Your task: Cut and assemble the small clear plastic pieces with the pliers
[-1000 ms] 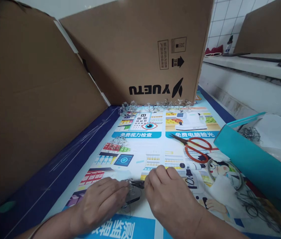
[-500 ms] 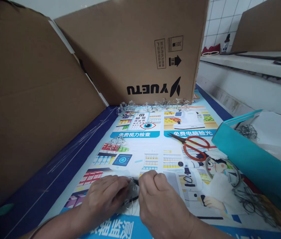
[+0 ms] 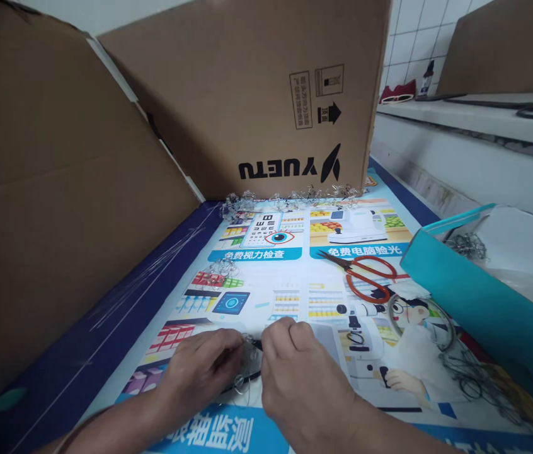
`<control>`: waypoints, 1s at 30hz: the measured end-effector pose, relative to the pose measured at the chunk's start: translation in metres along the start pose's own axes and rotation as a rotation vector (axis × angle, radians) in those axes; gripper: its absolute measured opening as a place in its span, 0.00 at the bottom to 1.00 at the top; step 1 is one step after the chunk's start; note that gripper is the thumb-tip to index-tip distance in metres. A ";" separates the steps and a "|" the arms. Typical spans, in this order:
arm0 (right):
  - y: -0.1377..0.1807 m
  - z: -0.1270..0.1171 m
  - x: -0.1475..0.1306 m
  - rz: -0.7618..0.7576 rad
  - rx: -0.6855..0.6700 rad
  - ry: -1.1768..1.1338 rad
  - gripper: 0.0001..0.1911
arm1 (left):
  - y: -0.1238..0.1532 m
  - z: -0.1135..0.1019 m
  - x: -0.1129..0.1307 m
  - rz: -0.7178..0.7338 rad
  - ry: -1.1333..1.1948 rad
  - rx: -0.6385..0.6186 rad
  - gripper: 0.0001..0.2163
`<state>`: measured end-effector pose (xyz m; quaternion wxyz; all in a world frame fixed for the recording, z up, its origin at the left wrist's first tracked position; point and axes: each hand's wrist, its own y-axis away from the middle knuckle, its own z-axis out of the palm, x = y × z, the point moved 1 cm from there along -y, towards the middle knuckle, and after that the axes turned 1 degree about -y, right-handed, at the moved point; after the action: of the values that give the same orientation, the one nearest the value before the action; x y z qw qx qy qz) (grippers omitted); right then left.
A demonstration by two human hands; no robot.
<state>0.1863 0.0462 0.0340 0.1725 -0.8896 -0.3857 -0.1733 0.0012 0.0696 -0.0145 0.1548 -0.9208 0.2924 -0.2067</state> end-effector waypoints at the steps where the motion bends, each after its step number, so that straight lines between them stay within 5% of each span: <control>1: 0.000 0.001 0.000 0.001 -0.002 -0.012 0.11 | 0.000 0.000 -0.001 -0.010 0.011 -0.009 0.03; 30: -0.001 0.005 0.001 0.030 -0.126 -0.092 0.10 | 0.000 0.002 0.002 0.082 0.008 0.045 0.07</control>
<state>0.1869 0.0500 0.0305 0.1009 -0.9115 -0.3680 -0.1537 0.0034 0.0685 -0.0156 0.1826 -0.9035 0.3256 -0.2106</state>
